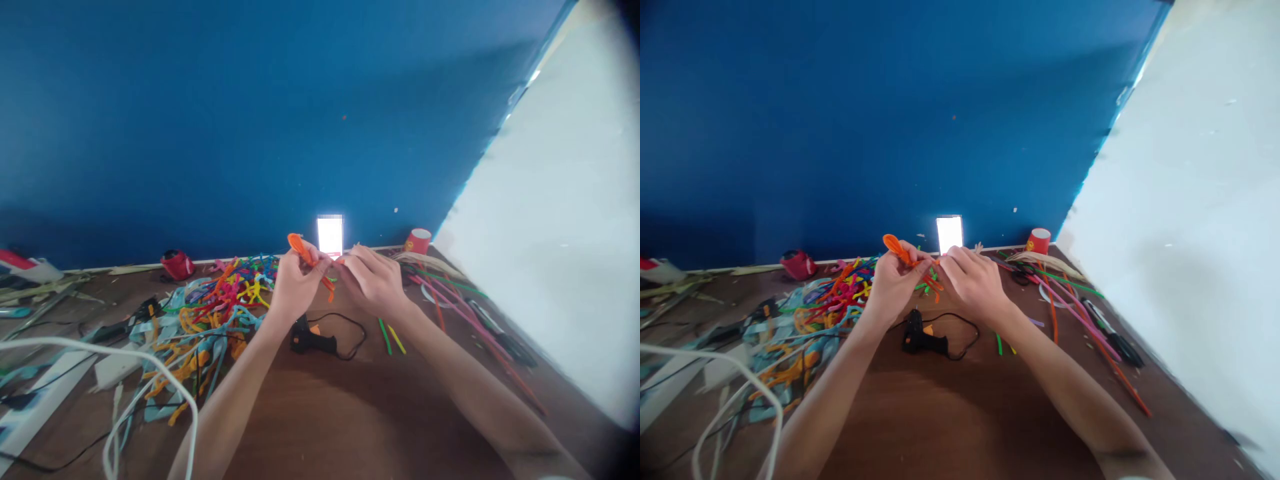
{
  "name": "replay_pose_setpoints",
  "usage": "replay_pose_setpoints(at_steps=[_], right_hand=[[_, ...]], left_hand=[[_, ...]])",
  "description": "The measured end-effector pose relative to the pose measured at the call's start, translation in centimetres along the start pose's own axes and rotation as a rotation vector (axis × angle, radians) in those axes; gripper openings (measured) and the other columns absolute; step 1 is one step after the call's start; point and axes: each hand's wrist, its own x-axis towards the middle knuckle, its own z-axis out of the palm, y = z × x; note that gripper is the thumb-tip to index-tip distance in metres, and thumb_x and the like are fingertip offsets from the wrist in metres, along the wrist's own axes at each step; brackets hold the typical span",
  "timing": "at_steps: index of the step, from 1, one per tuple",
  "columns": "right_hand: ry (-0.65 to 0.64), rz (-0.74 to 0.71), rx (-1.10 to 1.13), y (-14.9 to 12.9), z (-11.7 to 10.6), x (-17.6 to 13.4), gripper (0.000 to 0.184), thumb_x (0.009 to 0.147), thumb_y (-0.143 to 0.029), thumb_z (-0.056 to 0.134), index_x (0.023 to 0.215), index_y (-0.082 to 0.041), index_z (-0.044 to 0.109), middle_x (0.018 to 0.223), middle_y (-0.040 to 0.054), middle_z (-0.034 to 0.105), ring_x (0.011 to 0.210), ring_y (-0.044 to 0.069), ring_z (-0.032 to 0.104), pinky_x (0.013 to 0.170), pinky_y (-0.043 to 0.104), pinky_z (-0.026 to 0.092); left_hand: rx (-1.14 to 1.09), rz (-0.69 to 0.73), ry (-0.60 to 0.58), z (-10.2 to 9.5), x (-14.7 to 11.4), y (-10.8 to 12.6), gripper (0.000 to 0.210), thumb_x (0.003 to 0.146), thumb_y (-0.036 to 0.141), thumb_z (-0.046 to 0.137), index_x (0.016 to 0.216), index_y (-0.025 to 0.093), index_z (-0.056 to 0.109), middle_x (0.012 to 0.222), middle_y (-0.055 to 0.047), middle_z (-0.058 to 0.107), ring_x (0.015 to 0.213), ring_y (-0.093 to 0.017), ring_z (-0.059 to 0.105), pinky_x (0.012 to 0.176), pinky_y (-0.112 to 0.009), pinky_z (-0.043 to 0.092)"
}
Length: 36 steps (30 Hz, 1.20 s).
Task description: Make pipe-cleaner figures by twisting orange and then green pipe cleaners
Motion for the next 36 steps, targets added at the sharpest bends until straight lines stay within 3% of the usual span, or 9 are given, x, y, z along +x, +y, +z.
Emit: replay_pose_setpoints(at_steps=[8, 11, 15, 19, 21, 24, 27, 32, 36], right_hand=[[-0.087, 0.811, 1.047, -1.8, 0.3, 0.9, 0.032, 0.091, -0.039, 0.06, 0.066, -0.02, 0.053, 0.059, -0.0046, 0.042, 0.055, 0.01, 0.033, 0.051, 0.027, 0.025], [-0.104, 0.946, 1.197, -1.8, 0.2, 0.9, 0.033, 0.088, -0.042, 0.065, 0.065, -0.02, 0.055, 0.055, -0.0064, 0.036, 0.051, 0.009, 0.025, 0.048, 0.027, 0.017], [-0.01, 0.8, 1.098, -1.5, 0.1, 0.9, 0.032, 0.087, -0.038, 0.067, 0.064, -0.019, 0.058, 0.06, -0.0041, 0.047, 0.056, 0.009, 0.036, 0.052, 0.026, 0.028], [0.03, 0.571, 0.765, -1.0, -0.3, 0.8, 0.019, 0.093, -0.031, 0.061, 0.079, -0.019, 0.066, 0.072, -0.0003, 0.06, 0.065, 0.012, 0.05, 0.06, 0.026, 0.039], [0.049, 0.399, 0.573, -0.5, -0.5, 0.8, 0.011, 0.094, -0.025, 0.059, 0.095, -0.019, 0.068, 0.082, 0.002, 0.064, 0.07, 0.013, 0.055, 0.063, 0.027, 0.043], [0.017, 0.085, 0.305, 0.4, -0.7, 0.5, 0.023, 0.095, -0.023, 0.059, 0.117, -0.02, 0.065, 0.1, 0.0067, 0.067, 0.086, 0.016, 0.062, 0.072, 0.029, 0.048], [-0.03, -0.101, 0.063, 1.3, -0.6, 0.2, 0.024, 0.096, -0.022, 0.059, 0.12, -0.021, 0.064, 0.104, 0.0075, 0.069, 0.09, 0.018, 0.064, 0.072, 0.029, 0.049], [-0.06, -0.151, -0.013, 1.6, -0.5, 0.1, 0.014, 0.098, -0.021, 0.054, 0.106, -0.021, 0.065, 0.093, 0.0053, 0.068, 0.081, 0.016, 0.059, 0.067, 0.029, 0.044], [-0.084, 0.059, 0.257, 0.6, -0.2, 0.3, 0.02, 0.1, -0.024, 0.05, 0.084, -0.019, 0.06, 0.084, 0.004, 0.06, 0.072, 0.014, 0.052, 0.064, 0.028, 0.039]], left_hand=[[0.341, 0.314, 0.033, 0.2, -0.5, -0.4, 0.022, 0.09, 0.012, 0.057, 0.073, 0.022, 0.045, 0.086, -0.002, 0.068, 0.084, -0.015, 0.065, 0.079, -0.03, 0.05], [0.383, 0.4, 0.016, 0.2, -0.5, -0.3, 0.02, 0.091, 0.012, 0.055, 0.075, 0.022, 0.047, 0.09, -0.002, 0.068, 0.088, -0.015, 0.066, 0.082, -0.03, 0.05], [0.268, 0.214, -0.039, 0.0, -0.2, -0.1, 0.021, 0.087, 0.022, 0.067, 0.078, 0.022, 0.048, 0.09, -0.003, 0.067, 0.088, -0.017, 0.066, 0.083, -0.032, 0.052], [0.012, 0.054, -0.013, -0.2, 0.2, -0.1, 0.03, 0.083, 0.024, 0.072, 0.077, 0.021, 0.043, 0.084, -0.001, 0.065, 0.082, -0.015, 0.065, 0.077, -0.029, 0.052], [-0.095, -0.023, 0.003, -0.3, 0.3, 0.0, 0.032, 0.08, 0.024, 0.074, 0.078, 0.021, 0.042, 0.082, 0.0, 0.065, 0.076, -0.012, 0.063, 0.072, -0.026, 0.05], [-0.181, -0.125, -0.011, -0.5, 0.4, 0.1, 0.036, 0.076, 0.026, 0.078, 0.077, 0.02, 0.043, 0.081, 0.001, 0.066, 0.072, -0.01, 0.062, 0.069, -0.024, 0.049], [-0.209, -0.175, -0.039, -0.5, 0.4, 0.2, 0.039, 0.073, 0.029, 0.081, 0.075, 0.02, 0.043, 0.077, 0.002, 0.065, 0.073, -0.011, 0.063, 0.07, -0.024, 0.05], [-0.203, -0.16, -0.086, -0.6, 0.4, -0.1, 0.038, 0.074, 0.024, 0.079, 0.073, 0.02, 0.041, 0.075, 0.002, 0.062, 0.073, -0.01, 0.062, 0.071, -0.023, 0.049], [-0.082, -0.027, -0.093, -0.7, 0.3, -0.2, 0.036, 0.08, 0.02, 0.072, 0.07, 0.021, 0.038, 0.078, 0.0, 0.063, 0.077, -0.013, 0.062, 0.073, -0.027, 0.049]])
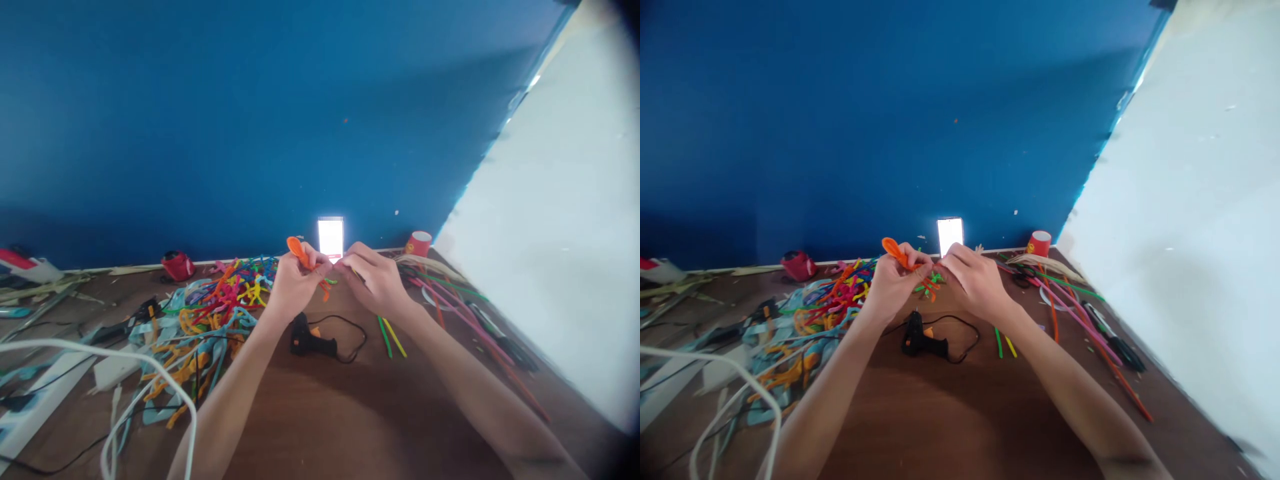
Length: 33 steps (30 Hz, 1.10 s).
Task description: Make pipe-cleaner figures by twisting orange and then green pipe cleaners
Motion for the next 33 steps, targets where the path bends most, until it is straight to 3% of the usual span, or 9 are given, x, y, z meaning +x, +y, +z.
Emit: replay_pose_setpoints(at_steps=[5, 8, 13, 15, 17, 19, 25, 29, 33], right_hand=[[-0.017, 0.404, 0.543, -1.2, 1.0, 0.4, 0.031, 0.099, -0.033, 0.052, 0.071, -0.019, 0.053, 0.069, -0.0016, 0.049, 0.066, 0.012, 0.045, 0.062, 0.027, 0.035], [-0.011, 0.485, 0.657, -1.4, 1.1, 0.6, 0.03, 0.097, -0.036, 0.054, 0.073, -0.018, 0.058, 0.07, -0.0013, 0.052, 0.067, 0.012, 0.046, 0.061, 0.027, 0.035], [0.055, 0.354, 0.433, -0.8, 0.5, 0.6, 0.021, 0.096, -0.03, 0.058, 0.08, -0.019, 0.065, 0.074, -0.0002, 0.056, 0.067, 0.012, 0.049, 0.061, 0.027, 0.037], [0.053, 0.215, 0.316, -0.3, 0.1, 0.4, 0.011, 0.096, -0.025, 0.058, 0.098, -0.02, 0.068, 0.088, 0.0026, 0.062, 0.073, 0.012, 0.055, 0.065, 0.027, 0.042], [0.025, 0.057, 0.166, 0.2, -0.2, 0.2, 0.02, 0.097, -0.021, 0.057, 0.114, -0.023, 0.066, 0.102, 0.0053, 0.065, 0.082, 0.014, 0.059, 0.07, 0.028, 0.046], [-0.003, -0.07, -0.001, 0.7, -0.4, -0.1, 0.023, 0.098, -0.02, 0.055, 0.118, -0.026, 0.065, 0.106, 0.0059, 0.067, 0.089, 0.015, 0.061, 0.074, 0.029, 0.047], [-0.037, -0.277, -0.362, 0.9, -0.8, -0.4, 0.018, 0.098, -0.015, 0.052, 0.109, -0.021, 0.066, 0.095, 0.0052, 0.071, 0.081, 0.017, 0.059, 0.07, 0.03, 0.045], [-0.048, -0.267, -0.4, 0.2, -0.7, -0.2, 0.019, 0.098, -0.016, 0.05, 0.087, -0.019, 0.066, 0.081, 0.0048, 0.065, 0.072, 0.016, 0.053, 0.066, 0.03, 0.041], [-0.015, 0.042, -0.002, -0.5, 0.1, 0.1, 0.025, 0.097, -0.022, 0.051, 0.074, -0.018, 0.058, 0.073, 0.0019, 0.054, 0.066, 0.013, 0.047, 0.061, 0.029, 0.035]], left_hand=[[0.493, 0.327, 0.062, -0.1, -0.3, 0.3, 0.027, 0.089, 0.015, 0.059, 0.069, 0.02, 0.042, 0.083, -0.001, 0.068, 0.077, -0.013, 0.062, 0.075, -0.028, 0.047], [0.531, 0.334, 0.062, 0.0, -0.3, 0.5, 0.024, 0.091, 0.017, 0.058, 0.071, 0.02, 0.045, 0.087, -0.002, 0.07, 0.082, -0.014, 0.065, 0.077, -0.028, 0.047], [0.316, 0.132, 0.091, 0.1, -0.2, 0.5, 0.03, 0.088, 0.024, 0.064, 0.07, 0.021, 0.041, 0.081, -0.002, 0.067, 0.083, -0.017, 0.067, 0.076, -0.028, 0.049], [0.154, 0.023, 0.1, 0.0, -0.2, 0.5, 0.031, 0.084, 0.023, 0.068, 0.072, 0.021, 0.039, 0.077, 0.0, 0.065, 0.077, -0.016, 0.066, 0.07, -0.027, 0.049], [0.014, -0.071, 0.087, -0.1, -0.1, 0.5, 0.032, 0.079, 0.02, 0.071, 0.073, 0.021, 0.039, 0.072, 0.002, 0.062, 0.07, -0.013, 0.063, 0.066, -0.024, 0.048], [-0.049, -0.134, 0.067, -0.1, 0.0, 0.6, 0.032, 0.076, 0.018, 0.072, 0.073, 0.02, 0.04, 0.068, 0.004, 0.059, 0.066, -0.01, 0.059, 0.065, -0.022, 0.047], [-0.022, -0.117, 0.018, -0.1, 0.1, 0.6, 0.033, 0.077, 0.02, 0.073, 0.072, 0.02, 0.04, 0.071, 0.003, 0.06, 0.067, -0.009, 0.057, 0.067, -0.021, 0.048], [0.124, -0.013, 0.012, -0.2, 0.1, 0.0, 0.033, 0.08, 0.018, 0.068, 0.069, 0.021, 0.037, 0.071, 0.002, 0.06, 0.069, -0.012, 0.058, 0.068, -0.024, 0.048], [0.447, 0.162, 0.014, -0.1, -0.4, 0.0, 0.027, 0.087, 0.016, 0.058, 0.068, 0.02, 0.04, 0.075, 0.0, 0.062, 0.073, -0.014, 0.06, 0.07, -0.026, 0.045]])
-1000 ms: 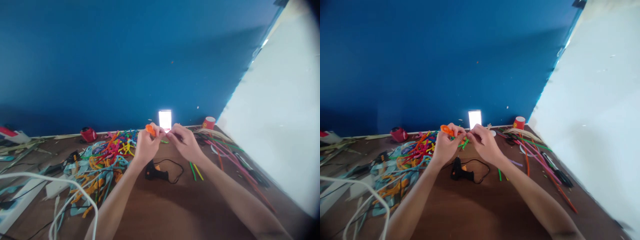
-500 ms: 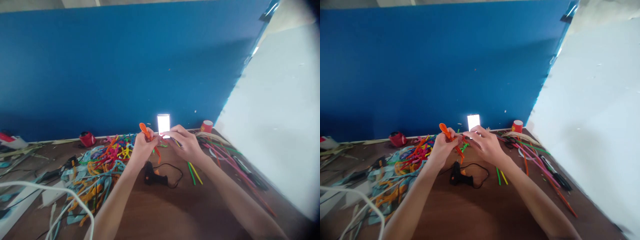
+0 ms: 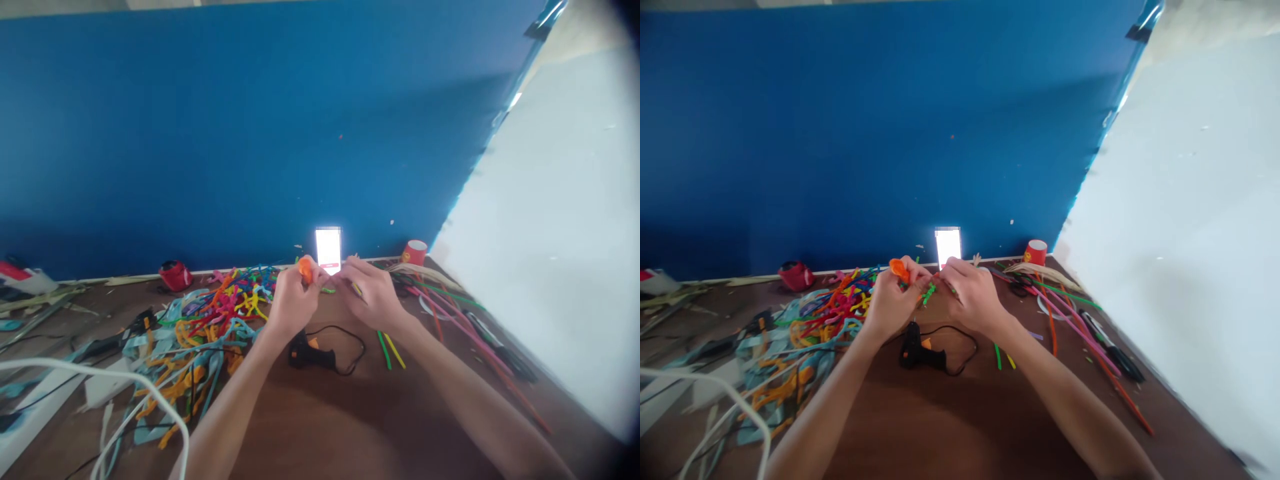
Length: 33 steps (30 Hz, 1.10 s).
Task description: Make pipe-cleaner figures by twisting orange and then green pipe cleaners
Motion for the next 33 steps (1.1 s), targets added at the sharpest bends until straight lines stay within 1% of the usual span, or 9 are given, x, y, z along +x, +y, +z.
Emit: replay_pose_setpoints(at_steps=[3, 6, 8, 11, 14, 17, 22, 29, 33], right_hand=[[-0.032, 0.308, 0.447, -0.4, 0.6, 0.3, 0.031, 0.096, -0.03, 0.053, 0.068, -0.019, 0.052, 0.063, -0.0031, 0.044, 0.059, 0.011, 0.04, 0.056, 0.027, 0.032], [-0.061, 0.448, 0.686, -0.6, 0.8, 0.5, 0.03, 0.097, -0.036, 0.054, 0.073, -0.019, 0.058, 0.064, -0.0032, 0.049, 0.059, 0.011, 0.043, 0.057, 0.026, 0.035], [0.006, 0.398, 0.591, -0.5, 0.7, 0.4, 0.023, 0.095, -0.036, 0.058, 0.081, -0.02, 0.065, 0.07, -0.0012, 0.056, 0.064, 0.012, 0.048, 0.059, 0.027, 0.038], [0.093, 0.156, 0.298, 0.2, 0.1, 0.1, 0.015, 0.094, -0.031, 0.063, 0.103, -0.022, 0.069, 0.089, 0.0036, 0.064, 0.078, 0.015, 0.058, 0.067, 0.029, 0.044], [0.045, -0.104, 0.012, 1.2, -0.5, -0.3, 0.024, 0.097, -0.023, 0.057, 0.119, -0.026, 0.065, 0.104, 0.0067, 0.067, 0.09, 0.017, 0.062, 0.075, 0.031, 0.047], [-0.037, -0.232, -0.239, 1.8, -0.8, -0.5, 0.025, 0.099, -0.017, 0.051, 0.118, -0.025, 0.065, 0.105, 0.0065, 0.07, 0.089, 0.018, 0.062, 0.072, 0.031, 0.045], [-0.091, -0.271, -0.359, 1.9, -1.2, -0.5, 0.023, 0.1, -0.016, 0.048, 0.112, -0.023, 0.067, 0.099, 0.0057, 0.072, 0.084, 0.018, 0.06, 0.068, 0.031, 0.043], [-0.167, -0.309, -0.361, 2.2, -1.5, -0.4, 0.027, 0.102, -0.018, 0.044, 0.12, -0.021, 0.064, 0.098, 0.0073, 0.07, 0.081, 0.018, 0.06, 0.067, 0.031, 0.043], [-0.15, -0.235, -0.291, 1.8, -0.6, -0.6, 0.026, 0.102, -0.021, 0.044, 0.117, -0.02, 0.065, 0.1, 0.0088, 0.069, 0.083, 0.019, 0.06, 0.068, 0.031, 0.044]], left_hand=[[0.186, 0.147, 0.017, 0.0, -0.3, 0.4, 0.024, 0.09, 0.012, 0.051, 0.068, 0.02, 0.044, 0.077, 0.0, 0.063, 0.074, -0.014, 0.059, 0.07, -0.026, 0.043], [0.177, 0.126, 0.049, 0.0, -0.2, 0.6, 0.023, 0.09, 0.014, 0.053, 0.07, 0.02, 0.044, 0.079, -0.001, 0.064, 0.075, -0.015, 0.059, 0.072, -0.027, 0.043], [0.021, 0.02, 0.074, 0.0, 0.0, 0.5, 0.025, 0.088, 0.019, 0.059, 0.07, 0.021, 0.041, 0.077, -0.001, 0.062, 0.074, -0.015, 0.06, 0.073, -0.028, 0.045], [-0.313, -0.175, 0.053, -0.2, 0.4, 0.3, 0.032, 0.08, 0.021, 0.066, 0.07, 0.022, 0.036, 0.071, 0.002, 0.059, 0.069, -0.013, 0.059, 0.07, -0.026, 0.047], [-0.465, -0.303, -0.029, -0.6, 0.6, 0.3, 0.032, 0.075, 0.016, 0.067, 0.071, 0.021, 0.036, 0.069, 0.003, 0.059, 0.067, -0.01, 0.056, 0.066, -0.023, 0.046], [-0.473, -0.328, -0.089, -0.6, 0.5, 0.5, 0.033, 0.074, 0.016, 0.069, 0.071, 0.02, 0.036, 0.067, 0.005, 0.056, 0.065, -0.008, 0.051, 0.065, -0.021, 0.043], [-0.429, -0.279, -0.105, -0.2, 0.3, 0.7, 0.036, 0.075, 0.017, 0.069, 0.068, 0.02, 0.034, 0.067, 0.005, 0.053, 0.064, -0.008, 0.047, 0.064, -0.022, 0.04], [-0.46, -0.294, -0.091, -0.2, 0.3, 0.5, 0.036, 0.076, 0.019, 0.069, 0.068, 0.02, 0.034, 0.067, 0.005, 0.052, 0.065, -0.008, 0.048, 0.066, -0.022, 0.042], [-0.469, -0.261, -0.037, 0.2, 0.3, 0.3, 0.037, 0.076, 0.02, 0.07, 0.067, 0.021, 0.034, 0.066, 0.004, 0.051, 0.065, -0.009, 0.05, 0.066, -0.023, 0.044]])
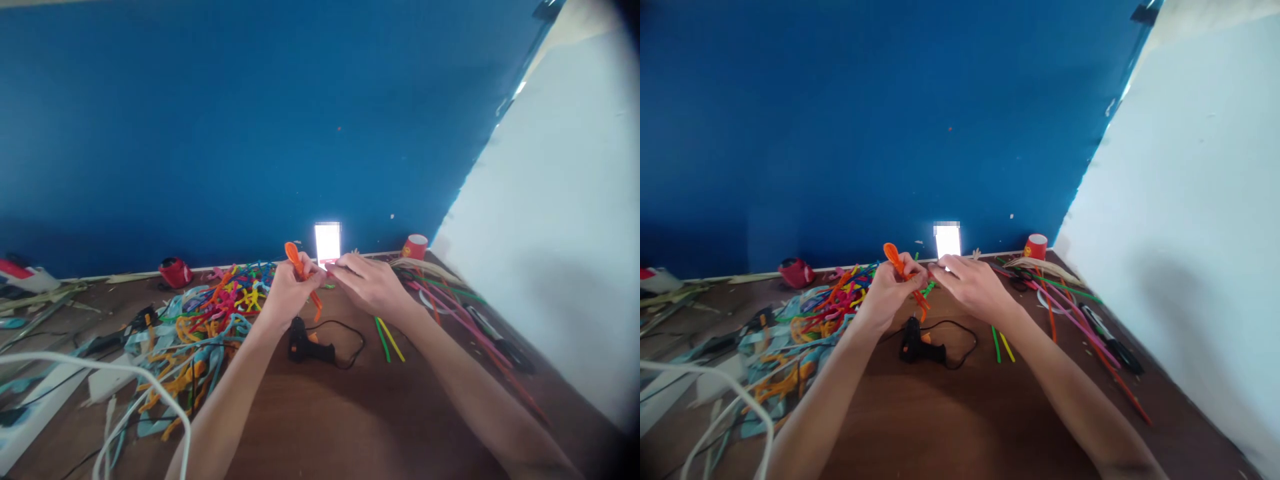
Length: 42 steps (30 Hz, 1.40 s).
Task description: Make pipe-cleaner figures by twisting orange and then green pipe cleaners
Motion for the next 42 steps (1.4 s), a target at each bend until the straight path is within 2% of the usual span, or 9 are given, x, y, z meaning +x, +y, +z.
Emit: replay_pose_setpoints(at_steps=[4, 9, 14, 16, 20, 23, 31, 37, 42], right_hand=[[0.059, 0.204, 0.215, -1.2, 0.3, 0.6, 0.026, 0.102, -0.024, 0.043, 0.094, -0.019, 0.067, 0.089, 0.0067, 0.064, 0.076, 0.015, 0.056, 0.066, 0.029, 0.04], [0.07, 0.448, 0.729, -2.1, 0.2, 1.4, 0.031, 0.099, -0.031, 0.049, 0.071, -0.019, 0.055, 0.07, -0.0001, 0.05, 0.065, 0.013, 0.044, 0.061, 0.029, 0.033], [-0.035, 0.734, 1.322, -2.3, 0.3, 1.5, 0.036, 0.094, -0.05, 0.054, 0.075, -0.019, 0.059, 0.059, -0.0061, 0.039, 0.052, 0.01, 0.03, 0.05, 0.026, 0.024], [-0.001, 0.692, 1.234, -2.1, 0.3, 1.5, 0.035, 0.093, -0.048, 0.056, 0.074, -0.019, 0.06, 0.061, -0.0046, 0.044, 0.054, 0.01, 0.035, 0.051, 0.026, 0.028], [0.161, 0.433, 0.605, -1.3, 0.4, 1.1, 0.015, 0.095, -0.031, 0.058, 0.098, -0.021, 0.068, 0.089, 0.0041, 0.065, 0.072, 0.014, 0.055, 0.065, 0.029, 0.041], [0.169, 0.189, 0.189, -0.7, 0.5, 0.4, 0.018, 0.097, -0.024, 0.055, 0.111, -0.023, 0.066, 0.099, 0.0073, 0.068, 0.084, 0.018, 0.061, 0.071, 0.031, 0.043], [0.124, -0.038, -0.246, -0.4, 0.4, 0.0, 0.021, 0.099, -0.015, 0.049, 0.104, -0.022, 0.067, 0.085, 0.0047, 0.069, 0.075, 0.018, 0.056, 0.065, 0.033, 0.039], [0.129, 0.122, 0.007, -1.4, 0.6, 0.5, 0.023, 0.097, -0.021, 0.05, 0.076, -0.019, 0.06, 0.077, 0.0047, 0.062, 0.069, 0.016, 0.05, 0.063, 0.032, 0.034], [0.134, 0.686, 0.947, -2.8, 0.6, 1.5, 0.032, 0.09, -0.029, 0.052, 0.06, -0.02, 0.049, 0.058, -0.0025, 0.044, 0.056, 0.011, 0.039, 0.053, 0.027, 0.028]], left_hand=[[0.185, 0.117, 0.094, 0.3, -0.2, -0.2, 0.037, 0.081, 0.021, 0.067, 0.065, 0.021, 0.033, 0.067, 0.002, 0.055, 0.067, -0.012, 0.055, 0.067, -0.026, 0.045], [0.717, 0.496, 0.091, 0.0, -0.8, -0.3, 0.024, 0.089, 0.012, 0.052, 0.066, 0.021, 0.048, 0.077, -0.003, 0.066, 0.077, -0.017, 0.057, 0.074, -0.03, 0.042], [0.729, 0.581, 0.065, 0.1, -0.8, -0.3, 0.027, 0.09, 0.018, 0.054, 0.064, 0.022, 0.049, 0.084, -0.005, 0.071, 0.082, -0.018, 0.061, 0.079, -0.031, 0.045], [0.59, 0.46, 0.125, 0.3, -0.6, -0.1, 0.027, 0.09, 0.022, 0.056, 0.065, 0.021, 0.045, 0.086, -0.005, 0.071, 0.082, -0.017, 0.063, 0.077, -0.03, 0.046], [0.191, 0.169, 0.123, 0.4, -0.1, 0.1, 0.036, 0.083, 0.025, 0.066, 0.065, 0.021, 0.035, 0.078, -0.002, 0.066, 0.078, -0.015, 0.064, 0.073, -0.027, 0.048], [0.018, 0.038, 0.092, 0.3, 0.1, 0.1, 0.039, 0.078, 0.024, 0.071, 0.065, 0.021, 0.034, 0.069, 0.002, 0.057, 0.07, -0.011, 0.058, 0.069, -0.025, 0.047], [0.014, 0.045, 0.076, 0.3, 0.1, -0.2, 0.04, 0.08, 0.022, 0.071, 0.065, 0.02, 0.033, 0.069, 0.003, 0.055, 0.072, -0.011, 0.059, 0.071, -0.024, 0.047], [0.265, 0.181, 0.075, 0.2, 0.0, -0.6, 0.032, 0.085, 0.019, 0.062, 0.065, 0.021, 0.037, 0.076, -0.001, 0.063, 0.083, -0.016, 0.065, 0.077, -0.028, 0.047], [0.376, 0.32, 0.08, 0.5, -0.5, -0.9, 0.035, 0.089, 0.019, 0.06, 0.063, 0.02, 0.036, 0.086, -0.003, 0.071, 0.077, -0.015, 0.064, 0.073, -0.028, 0.047]])
